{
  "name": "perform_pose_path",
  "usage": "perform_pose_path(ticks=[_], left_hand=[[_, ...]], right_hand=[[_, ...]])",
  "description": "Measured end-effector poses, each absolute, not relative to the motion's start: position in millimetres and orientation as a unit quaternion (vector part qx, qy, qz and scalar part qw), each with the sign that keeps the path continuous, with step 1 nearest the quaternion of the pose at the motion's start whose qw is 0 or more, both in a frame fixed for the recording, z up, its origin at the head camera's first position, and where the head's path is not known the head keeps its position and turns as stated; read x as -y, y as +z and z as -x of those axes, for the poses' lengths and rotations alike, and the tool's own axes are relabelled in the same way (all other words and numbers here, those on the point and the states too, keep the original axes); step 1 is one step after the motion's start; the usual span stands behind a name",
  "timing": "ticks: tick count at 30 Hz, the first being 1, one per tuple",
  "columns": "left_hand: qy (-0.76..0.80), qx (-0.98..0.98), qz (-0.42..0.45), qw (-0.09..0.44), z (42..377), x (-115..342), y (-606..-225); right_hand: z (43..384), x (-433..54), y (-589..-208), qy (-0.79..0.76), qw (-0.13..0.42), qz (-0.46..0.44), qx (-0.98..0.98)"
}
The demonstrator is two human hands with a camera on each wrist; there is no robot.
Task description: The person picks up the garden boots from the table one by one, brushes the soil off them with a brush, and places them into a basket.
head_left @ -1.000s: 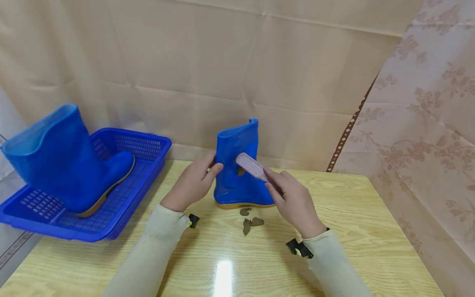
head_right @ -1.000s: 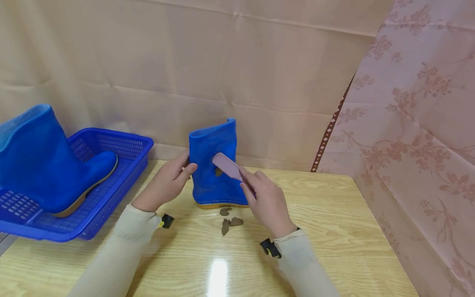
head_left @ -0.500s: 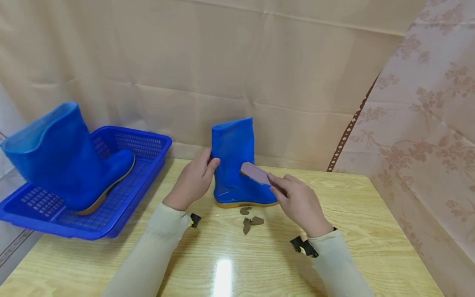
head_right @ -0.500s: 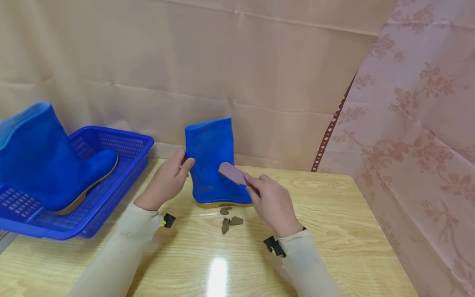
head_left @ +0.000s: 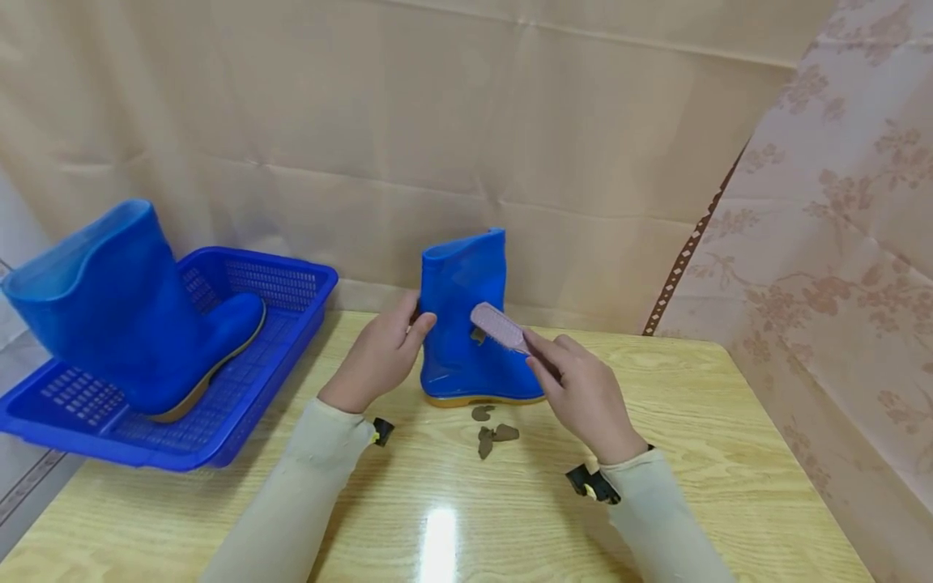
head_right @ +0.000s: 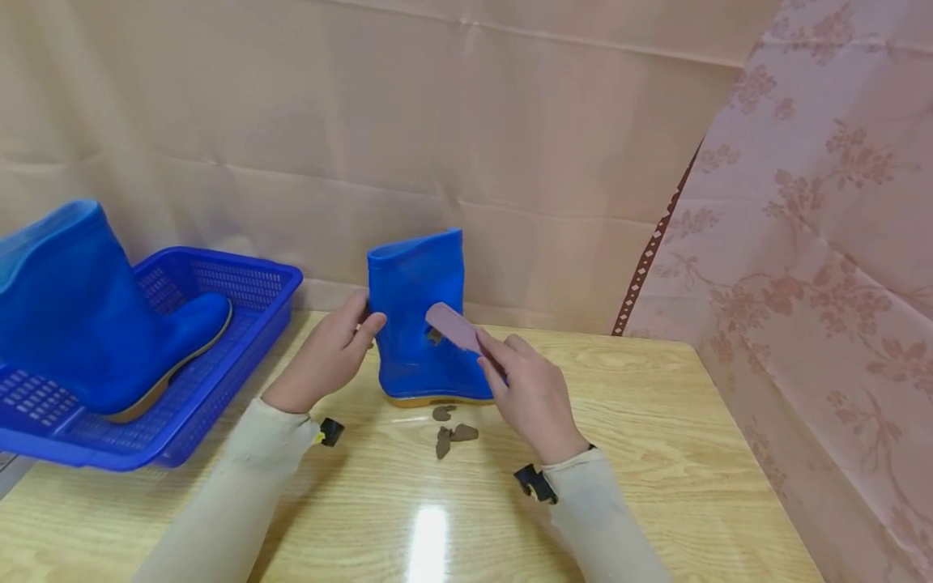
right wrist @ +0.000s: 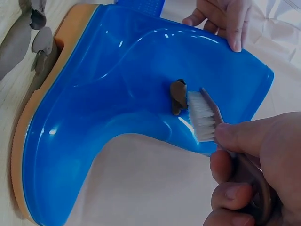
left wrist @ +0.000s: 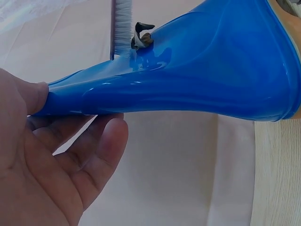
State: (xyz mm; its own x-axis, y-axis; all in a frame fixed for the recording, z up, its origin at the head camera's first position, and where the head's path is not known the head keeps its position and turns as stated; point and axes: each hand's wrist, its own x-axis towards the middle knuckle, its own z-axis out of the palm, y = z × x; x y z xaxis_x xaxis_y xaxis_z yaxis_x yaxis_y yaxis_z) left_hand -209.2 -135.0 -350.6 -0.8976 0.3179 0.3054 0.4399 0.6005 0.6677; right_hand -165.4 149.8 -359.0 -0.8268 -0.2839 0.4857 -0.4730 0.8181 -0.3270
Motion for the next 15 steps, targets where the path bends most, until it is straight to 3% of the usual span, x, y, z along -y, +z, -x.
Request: perform_pose_path(ticks=[15], left_hand=[[-0.404,0.89,0.199,0.071,210.7,134.2,-353.3]], right_hand=[[166.5,-155.3,-357.3,0.208,0.213,-0.191,0.935]])
